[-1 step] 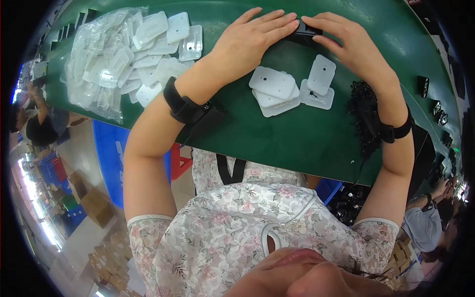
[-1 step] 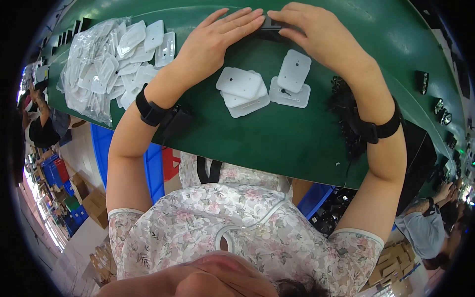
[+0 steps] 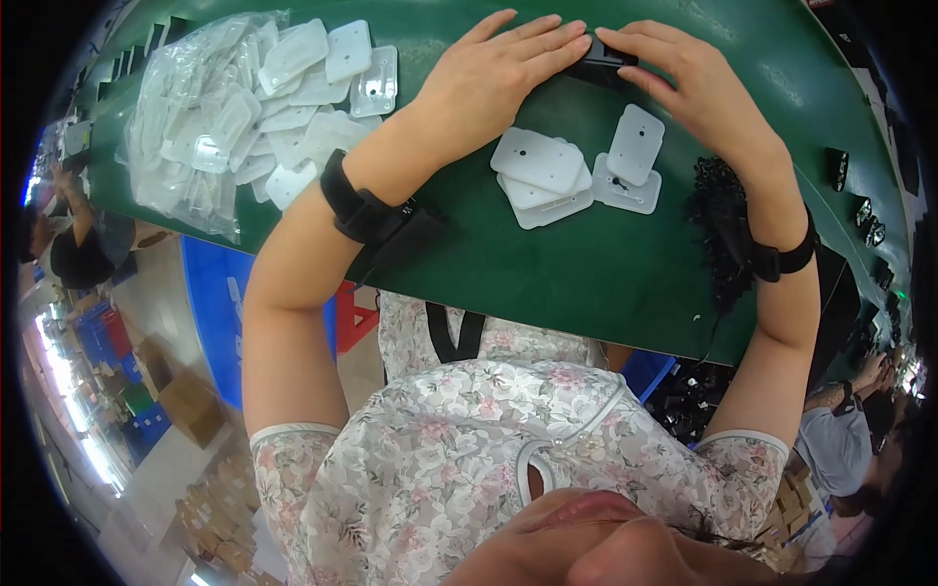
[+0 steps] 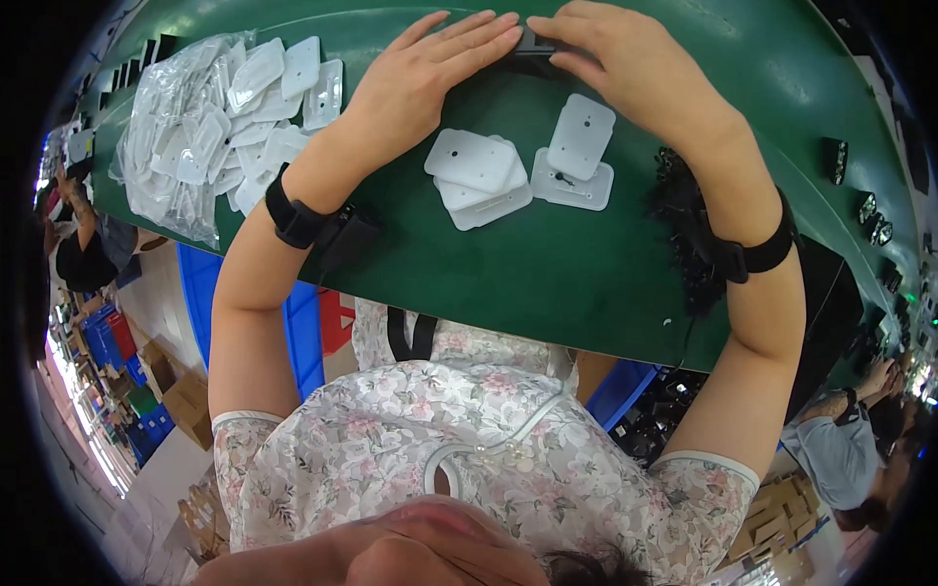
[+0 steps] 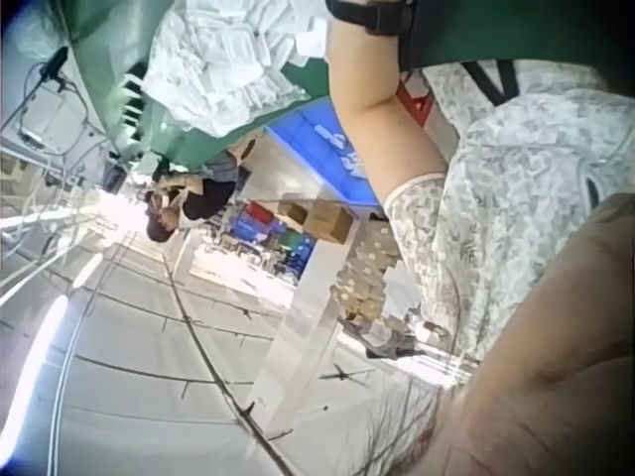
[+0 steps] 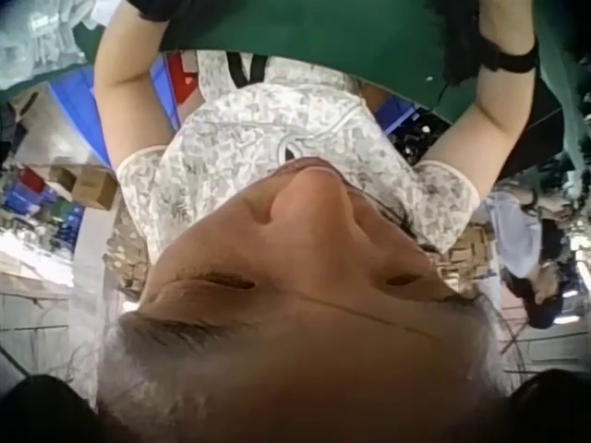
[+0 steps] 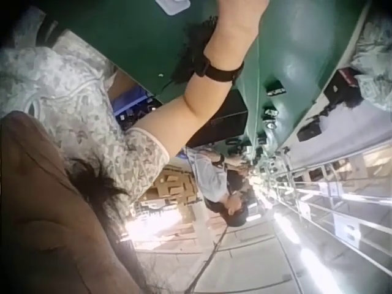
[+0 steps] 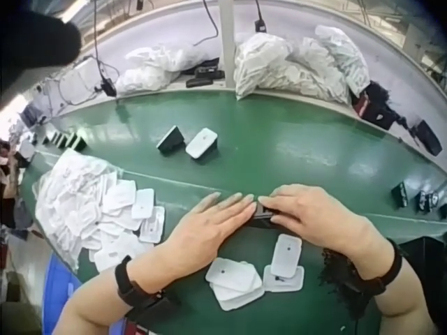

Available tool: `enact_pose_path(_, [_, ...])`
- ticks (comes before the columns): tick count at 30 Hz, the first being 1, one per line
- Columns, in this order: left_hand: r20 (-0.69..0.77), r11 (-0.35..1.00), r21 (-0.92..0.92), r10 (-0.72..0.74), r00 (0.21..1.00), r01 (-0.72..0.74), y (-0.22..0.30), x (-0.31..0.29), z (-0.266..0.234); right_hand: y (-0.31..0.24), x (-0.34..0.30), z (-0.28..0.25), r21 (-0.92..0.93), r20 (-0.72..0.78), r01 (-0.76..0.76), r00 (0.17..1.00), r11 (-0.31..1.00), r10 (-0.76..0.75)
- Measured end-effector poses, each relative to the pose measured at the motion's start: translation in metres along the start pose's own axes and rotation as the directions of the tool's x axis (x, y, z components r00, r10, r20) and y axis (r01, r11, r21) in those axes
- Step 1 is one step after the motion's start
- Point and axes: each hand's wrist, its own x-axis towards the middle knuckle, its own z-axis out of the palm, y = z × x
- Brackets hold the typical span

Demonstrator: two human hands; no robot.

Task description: Assembling small electronic components into plastic housings on a production line.

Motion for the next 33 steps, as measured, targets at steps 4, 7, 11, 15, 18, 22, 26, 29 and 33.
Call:
enact_pose_path(4, [-0.386,0.826,0.407,0.542,0.746,-0.390,-0.019,0.013,0.017,-0.006,0.005,-0.004,-0.003,0.021,0.003,1.000,1.000,-0.003])
enact_pose_path(7, [-0.066,0.994,-0.102,-0.039,0.997,0.032,0.006,0.011,0.019,0.021,0.010,-0.008,0.285,0.137,-0.241,0.968,0.928,0.209])
enact_pose_path(11, [-0.098,0.970,-0.207,-0.150,0.984,0.128,-0.013,0.035,0.012,0.016,0.009,0.000,0.538,0.130,-0.320,0.946,0.780,0.299])
enact_pose_path(15, [0.134,0.706,-0.589,-0.395,0.909,0.393,-0.016,0.048,0.008,0.012,-0.003,0.000,0.534,0.034,-0.314,0.936,0.785,0.351])
enact_pose_path(18, [0.273,0.608,-0.655,-0.363,0.891,0.449,-0.013,0.059,0.005,0.017,-0.008,-0.010,0.551,0.056,-0.318,0.937,0.772,0.346])
enact_pose_path(22, [0.334,0.538,-0.699,-0.336,0.880,0.471,-0.008,0.066,-0.003,0.028,-0.010,-0.003,0.620,0.052,-0.320,0.928,0.716,0.370])
enact_pose_path(26, [0.418,0.455,-0.710,-0.341,0.842,0.537,-0.005,0.076,-0.006,0.029,-0.018,-0.009,0.665,0.111,-0.345,0.923,0.662,0.368])
enact_pose_path(29, [0.451,0.435,-0.702,-0.343,0.824,0.565,0.000,0.084,0.005,0.035,-0.024,-0.014,0.591,0.087,-0.368,0.914,0.718,0.397])
enact_pose_path(33, [0.433,0.433,-0.690,-0.397,0.809,0.581,-0.009,0.093,0.019,0.043,-0.035,-0.024,0.256,0.047,-0.510,0.855,0.821,0.516])
